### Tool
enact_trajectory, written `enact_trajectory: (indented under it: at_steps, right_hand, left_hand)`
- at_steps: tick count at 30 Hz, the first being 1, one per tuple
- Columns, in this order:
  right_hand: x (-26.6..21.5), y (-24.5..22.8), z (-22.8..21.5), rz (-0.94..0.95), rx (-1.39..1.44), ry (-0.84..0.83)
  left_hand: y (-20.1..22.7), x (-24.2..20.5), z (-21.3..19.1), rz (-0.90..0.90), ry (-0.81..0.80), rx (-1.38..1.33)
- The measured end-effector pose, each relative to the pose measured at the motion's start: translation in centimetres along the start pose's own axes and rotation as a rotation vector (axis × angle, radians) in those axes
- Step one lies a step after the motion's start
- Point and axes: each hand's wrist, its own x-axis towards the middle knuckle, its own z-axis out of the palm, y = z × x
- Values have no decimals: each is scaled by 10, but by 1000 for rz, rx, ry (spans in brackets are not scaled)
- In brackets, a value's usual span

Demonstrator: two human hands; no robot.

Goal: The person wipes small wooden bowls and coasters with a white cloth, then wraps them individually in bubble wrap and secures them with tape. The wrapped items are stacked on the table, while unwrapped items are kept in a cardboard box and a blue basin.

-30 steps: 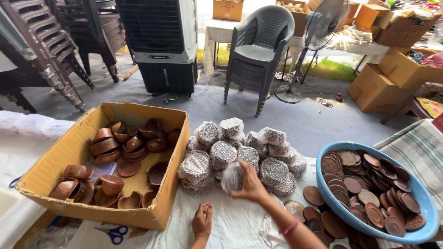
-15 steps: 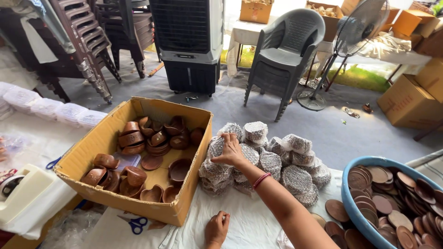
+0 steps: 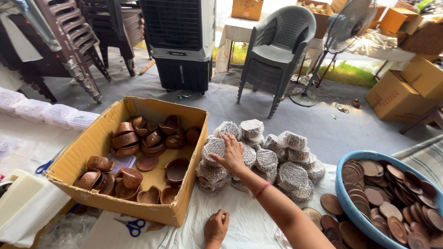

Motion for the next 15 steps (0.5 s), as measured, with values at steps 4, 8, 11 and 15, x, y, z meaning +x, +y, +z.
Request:
enact_trajectory:
  at_steps: [4,8,11,15]
  right_hand:
    - [-110,37,-28,-28,241,75]
    - [-224,90,-58,-28,-20,-179]
    - [-274,103,-97,257,-240,-450]
    - [-303,126,-126,448,-394,-712]
  left_hand:
    - [-5,2,1,-37,-3,3]
    - [-15,7,4,-153,-25,-127]
    - [-36,10,12,-217,-7,-263]
    - [-18,-9,-8,-311,-184,-265]
